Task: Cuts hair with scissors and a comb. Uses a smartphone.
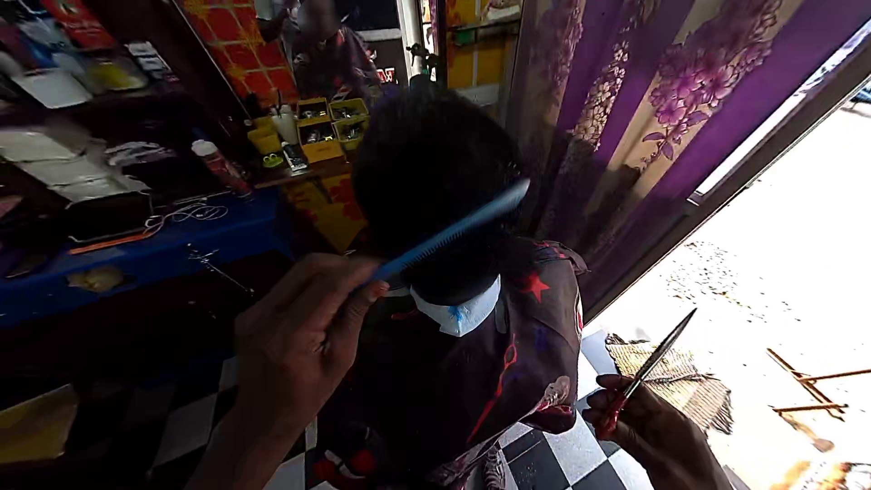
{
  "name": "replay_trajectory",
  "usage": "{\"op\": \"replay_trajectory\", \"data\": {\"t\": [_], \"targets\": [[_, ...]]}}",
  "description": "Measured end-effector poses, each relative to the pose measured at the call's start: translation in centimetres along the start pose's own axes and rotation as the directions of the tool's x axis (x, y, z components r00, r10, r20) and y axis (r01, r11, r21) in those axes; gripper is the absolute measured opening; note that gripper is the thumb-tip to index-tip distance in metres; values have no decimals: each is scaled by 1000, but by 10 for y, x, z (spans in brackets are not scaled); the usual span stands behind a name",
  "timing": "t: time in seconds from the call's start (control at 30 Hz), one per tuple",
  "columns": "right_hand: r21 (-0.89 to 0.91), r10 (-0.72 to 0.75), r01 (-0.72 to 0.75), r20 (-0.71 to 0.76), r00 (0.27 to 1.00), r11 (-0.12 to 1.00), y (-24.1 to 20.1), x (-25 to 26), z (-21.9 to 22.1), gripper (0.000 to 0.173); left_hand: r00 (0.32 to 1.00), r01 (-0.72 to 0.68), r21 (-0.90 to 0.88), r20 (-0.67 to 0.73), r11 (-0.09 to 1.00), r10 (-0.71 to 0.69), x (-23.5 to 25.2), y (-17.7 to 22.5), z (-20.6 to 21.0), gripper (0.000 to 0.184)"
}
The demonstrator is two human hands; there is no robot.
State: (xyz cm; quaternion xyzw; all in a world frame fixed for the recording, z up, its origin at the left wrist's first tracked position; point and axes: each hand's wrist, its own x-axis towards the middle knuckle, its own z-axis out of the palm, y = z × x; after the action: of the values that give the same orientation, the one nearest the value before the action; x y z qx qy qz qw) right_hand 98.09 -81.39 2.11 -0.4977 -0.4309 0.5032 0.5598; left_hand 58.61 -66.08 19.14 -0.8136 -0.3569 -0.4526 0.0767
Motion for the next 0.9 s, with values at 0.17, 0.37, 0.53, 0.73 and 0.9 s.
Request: {"op": "replay_trajectory", "data": {"t": [0.17,0.37,0.53,0.73,0.9], "targets": [[-37,-58,58,-3,998,998,-7,-4,22,53,992,-19,41,126,999,14,-25,-15,14,28],[-12,-179,179,-53,982,984,-12,-10,49,46,971,-174,11,168,985,170,-39,-35,22,24],[-101,-286,278,-79,955,955,-27,-3,65,37,904,-392,-97,143,915,403,-34,-47,11,21],[-212,-329,289,-183,926,934,-51,0,95,25,989,-114,-44,88,992,118,-13,-46,-1,29],[-313,-337,279,-149,930,908,-55,19,102,25,959,-223,-36,171,974,226,-39,-49,20,29]]}}
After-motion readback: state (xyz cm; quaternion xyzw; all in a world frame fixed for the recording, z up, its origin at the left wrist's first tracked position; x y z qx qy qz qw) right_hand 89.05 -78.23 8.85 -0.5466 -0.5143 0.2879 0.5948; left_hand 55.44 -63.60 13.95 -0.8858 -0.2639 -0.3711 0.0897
